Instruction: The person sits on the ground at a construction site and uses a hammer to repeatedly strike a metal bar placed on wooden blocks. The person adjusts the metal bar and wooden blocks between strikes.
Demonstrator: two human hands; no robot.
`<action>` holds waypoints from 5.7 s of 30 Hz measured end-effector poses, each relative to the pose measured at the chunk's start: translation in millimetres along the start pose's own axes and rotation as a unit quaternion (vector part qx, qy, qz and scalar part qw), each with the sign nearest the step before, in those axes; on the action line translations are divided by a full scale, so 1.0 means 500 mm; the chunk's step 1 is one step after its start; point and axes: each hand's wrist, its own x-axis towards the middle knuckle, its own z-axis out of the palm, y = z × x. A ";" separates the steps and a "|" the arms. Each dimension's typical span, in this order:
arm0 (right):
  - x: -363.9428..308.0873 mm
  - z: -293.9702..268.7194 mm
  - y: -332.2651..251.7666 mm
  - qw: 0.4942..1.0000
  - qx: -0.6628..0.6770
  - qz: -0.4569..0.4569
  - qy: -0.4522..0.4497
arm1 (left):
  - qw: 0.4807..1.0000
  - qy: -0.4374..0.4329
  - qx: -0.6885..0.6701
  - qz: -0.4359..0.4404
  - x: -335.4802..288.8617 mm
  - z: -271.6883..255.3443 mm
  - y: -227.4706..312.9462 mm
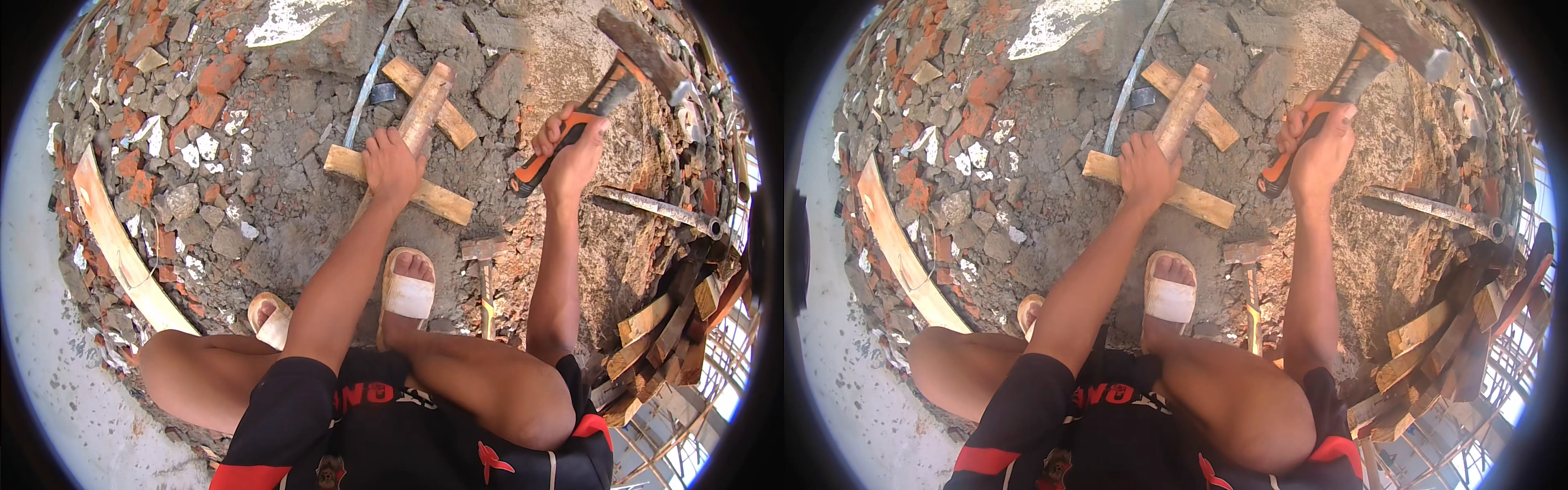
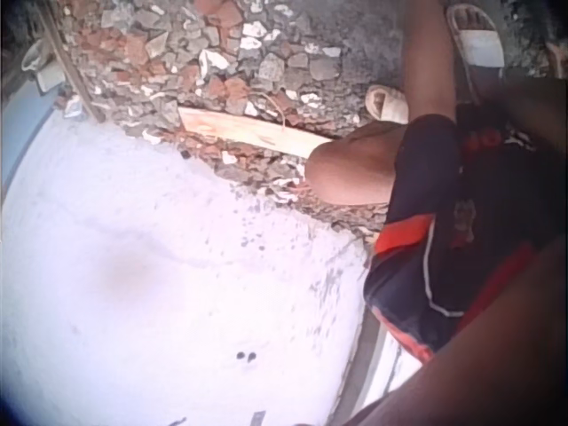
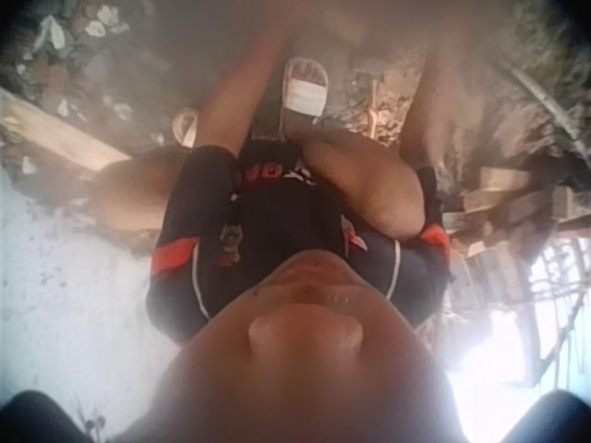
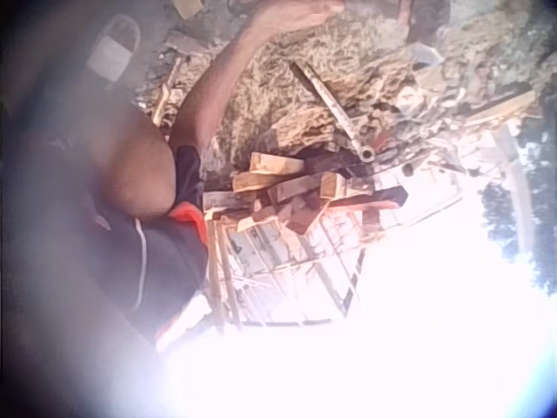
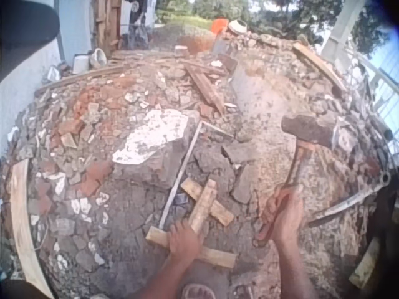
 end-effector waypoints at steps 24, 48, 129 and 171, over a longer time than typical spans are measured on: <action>-0.029 -0.016 0.065 0.995 -0.013 0.088 -0.049 | 0.999 -0.015 -0.029 -0.013 0.004 0.001 -0.003; -0.185 -0.208 0.337 0.890 -0.306 0.334 -0.060 | 0.990 -0.046 0.082 0.103 -0.020 -0.122 -0.042; -0.136 -0.195 0.401 0.804 0.322 0.500 -0.030 | 0.989 0.080 0.006 0.122 -0.065 0.022 -0.036; -0.148 -0.051 0.322 0.930 -0.309 0.119 -0.157 | 0.989 0.090 0.067 0.101 -0.049 0.018 -0.013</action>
